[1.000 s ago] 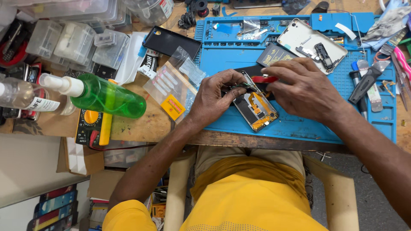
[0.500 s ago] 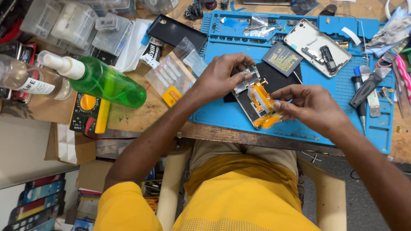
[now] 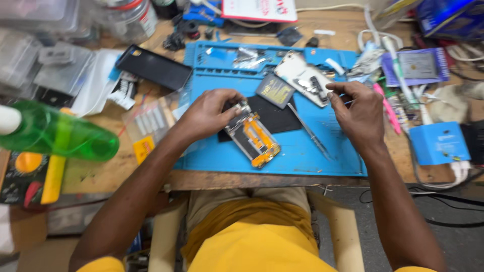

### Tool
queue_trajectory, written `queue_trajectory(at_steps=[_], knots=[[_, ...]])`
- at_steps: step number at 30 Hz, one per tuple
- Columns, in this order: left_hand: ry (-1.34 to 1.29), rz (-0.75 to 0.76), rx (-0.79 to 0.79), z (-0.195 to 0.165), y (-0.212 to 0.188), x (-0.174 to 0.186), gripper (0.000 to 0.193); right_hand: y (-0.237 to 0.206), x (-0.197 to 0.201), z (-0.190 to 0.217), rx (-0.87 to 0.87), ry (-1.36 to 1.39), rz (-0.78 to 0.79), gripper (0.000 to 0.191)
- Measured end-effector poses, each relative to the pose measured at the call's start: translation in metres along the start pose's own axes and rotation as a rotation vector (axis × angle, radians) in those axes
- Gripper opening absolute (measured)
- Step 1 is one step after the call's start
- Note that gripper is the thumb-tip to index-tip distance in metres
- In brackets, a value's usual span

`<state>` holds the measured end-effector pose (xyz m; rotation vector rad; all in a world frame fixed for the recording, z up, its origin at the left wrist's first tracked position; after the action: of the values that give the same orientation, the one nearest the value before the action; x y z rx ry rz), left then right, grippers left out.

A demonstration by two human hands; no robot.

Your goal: The person removes a battery from a disassembled smartphone, then uses tweezers to carefully peel a protective film from a flexible ribbon cable. They then reinsert the battery, connect a charging cable to the phone, and observe the screen lighting up with a charging animation.

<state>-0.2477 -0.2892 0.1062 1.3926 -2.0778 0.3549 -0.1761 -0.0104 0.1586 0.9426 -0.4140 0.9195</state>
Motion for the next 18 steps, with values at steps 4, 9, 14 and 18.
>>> queue_trajectory(at_steps=[4, 9, 14, 18], knots=[[-0.038, 0.083, 0.053, 0.001, 0.0, -0.003, 0.03, 0.006, 0.003, -0.012, 0.024, -0.096, 0.042, 0.019], [-0.114, 0.076, -0.053, 0.005, 0.006, -0.004, 0.032, -0.018, -0.029, 0.028, 0.105, -0.038, 0.147, 0.021], [-0.2, 0.115, -0.031, 0.013, 0.003, -0.012, 0.029, -0.028, -0.07, 0.096, 0.553, -0.215, 0.135, 0.03], [-0.169, 0.127, 0.009, 0.015, 0.002, -0.012, 0.027, -0.02, -0.095, 0.098, 0.645, -0.373, 0.219, 0.028]])
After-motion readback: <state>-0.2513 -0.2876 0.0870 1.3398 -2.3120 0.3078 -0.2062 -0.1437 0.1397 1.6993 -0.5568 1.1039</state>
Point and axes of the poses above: each hand's wrist, its own y-axis towards the middle knuckle, its own x-axis out of the back of the hand, z = x × y, the point moved 10 cm from there along y, towards the middle knuckle, and after that the axes turned 14 degrees about -z, right-handed, at the moved point
